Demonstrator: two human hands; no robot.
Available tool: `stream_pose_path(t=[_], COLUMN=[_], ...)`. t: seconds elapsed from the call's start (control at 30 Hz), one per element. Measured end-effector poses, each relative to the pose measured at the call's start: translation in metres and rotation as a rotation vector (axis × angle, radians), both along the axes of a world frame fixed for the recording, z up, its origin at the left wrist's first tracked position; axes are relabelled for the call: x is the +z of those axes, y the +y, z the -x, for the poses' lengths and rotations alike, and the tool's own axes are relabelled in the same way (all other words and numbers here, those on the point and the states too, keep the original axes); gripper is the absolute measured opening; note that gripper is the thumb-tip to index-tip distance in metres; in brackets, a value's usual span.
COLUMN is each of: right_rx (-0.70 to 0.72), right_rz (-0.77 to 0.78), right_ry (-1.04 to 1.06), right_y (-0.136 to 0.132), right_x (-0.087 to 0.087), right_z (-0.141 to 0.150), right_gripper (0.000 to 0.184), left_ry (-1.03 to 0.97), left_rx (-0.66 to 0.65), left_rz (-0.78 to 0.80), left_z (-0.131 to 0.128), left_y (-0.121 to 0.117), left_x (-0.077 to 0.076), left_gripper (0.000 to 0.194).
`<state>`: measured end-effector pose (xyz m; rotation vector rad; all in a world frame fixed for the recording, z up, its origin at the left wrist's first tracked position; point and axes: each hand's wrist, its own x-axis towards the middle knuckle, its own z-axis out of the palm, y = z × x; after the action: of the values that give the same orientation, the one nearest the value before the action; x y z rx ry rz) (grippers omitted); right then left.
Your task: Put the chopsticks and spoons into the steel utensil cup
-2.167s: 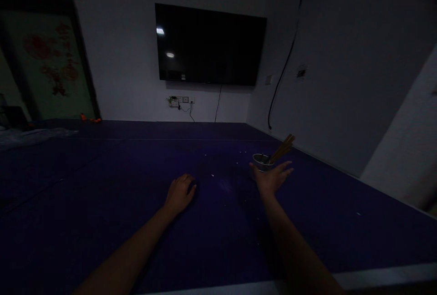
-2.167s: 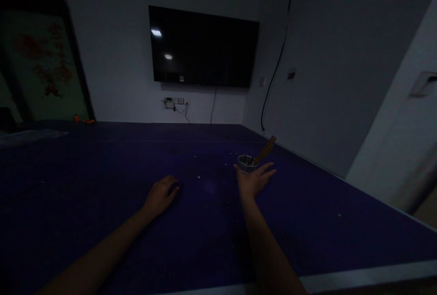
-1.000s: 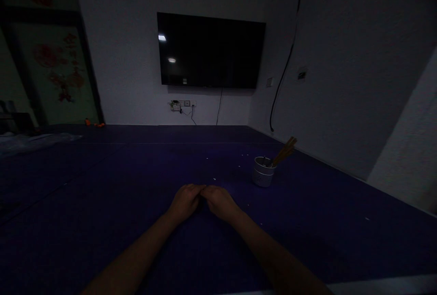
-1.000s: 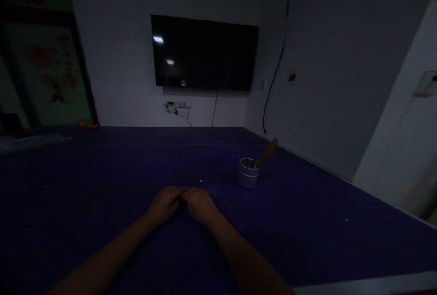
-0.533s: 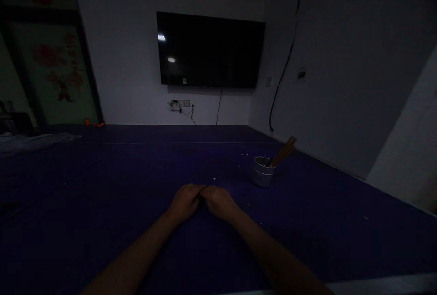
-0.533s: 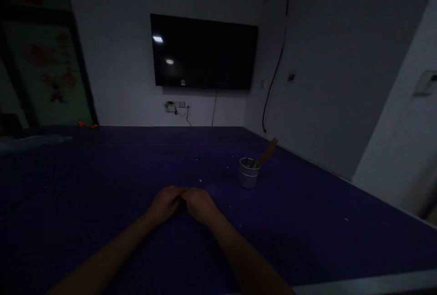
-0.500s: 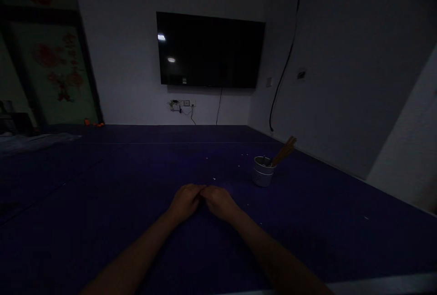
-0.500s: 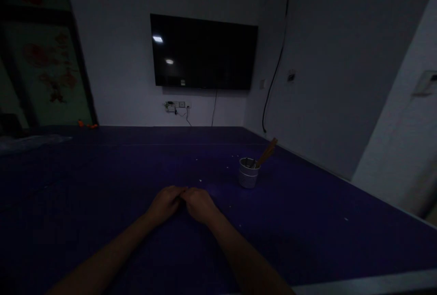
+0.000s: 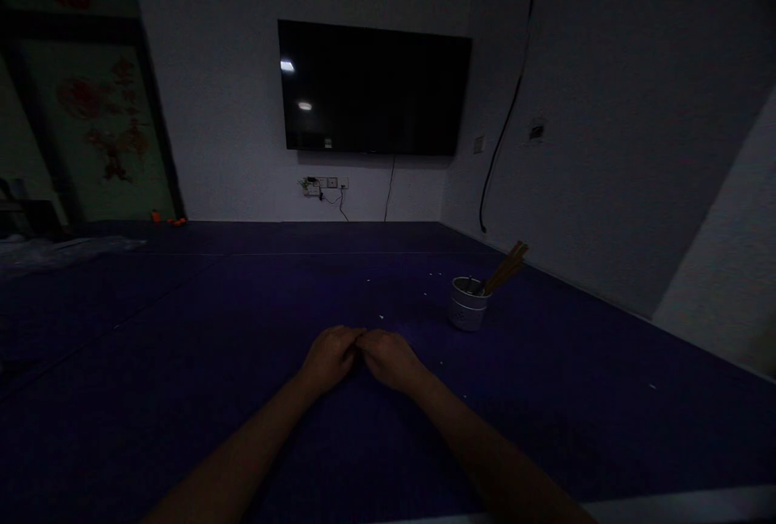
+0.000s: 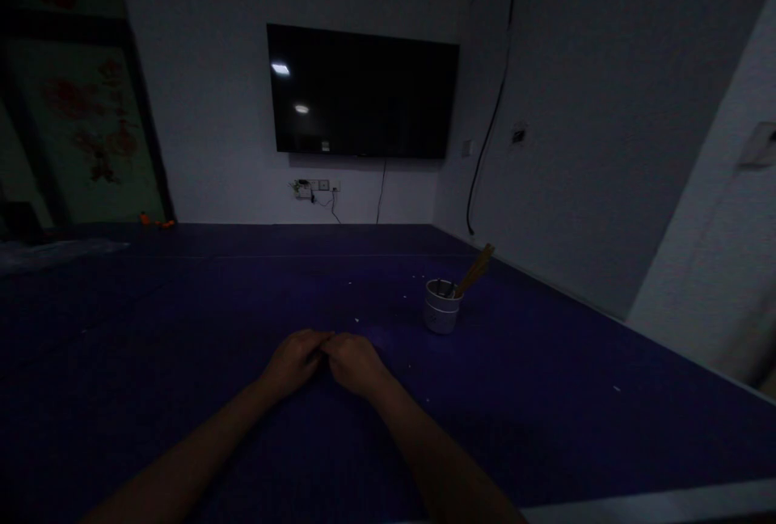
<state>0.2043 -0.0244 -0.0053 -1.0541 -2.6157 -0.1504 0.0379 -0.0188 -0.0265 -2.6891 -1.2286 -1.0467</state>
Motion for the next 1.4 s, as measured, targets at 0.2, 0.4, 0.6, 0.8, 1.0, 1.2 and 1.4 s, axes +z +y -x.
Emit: stream_pose_path(t=[0.2,0.4,0.6,0.8,1.0,1.2,1.4], right_rx=[0.004,0.007,0.023,0.032,0.002,0.0,-0.058], right_rz=[0.017,-0.011,-0.022,-0.024,-0.001,0.004,-0.056], right_ry=[0.011,0.03,0.054,0.06,0.035,0.019,0.216], right_y=[0.0014,-0.0003,0.0003,-0.0003,-0.0017,-0.0008,0.002], right_x=[-0.0002,-0.0001,-0.0021,-0.0008,0.0007,0.0021,0.0007], right_z=[-0.0005,-0.0006,-0.0013,-0.0018,-0.0014,-0.0031,-0.0067], right_gripper=[0.033,0.026,0.02,0.022,0.024,0.029,0.029], left_ry=[0.0,0.017,0.004,0.005,0.007,0.022,0.023], left_rx=[-0.004,0.006,-0.02,-0.018,-0.01,-0.01,0.071], left_rz=[0.012,0.02,0.022,0.039,0.032,0.011,-0.041], left_z=[-0.0009,-0.0007,-0.0011,-0.0014,-0.0021,-0.0018,-0.0006], left_y=[-0.0004,-0.0004,-0.0015,-0.0024,-0.0029,-0.0018,-0.0029], left_x=[0.0016,0.0022,0.0027,0.0037,0.0034,0.0026,0.0045], left_gripper=[0.04,0.041,0.041,0.042,0.041,0.04,0.032])
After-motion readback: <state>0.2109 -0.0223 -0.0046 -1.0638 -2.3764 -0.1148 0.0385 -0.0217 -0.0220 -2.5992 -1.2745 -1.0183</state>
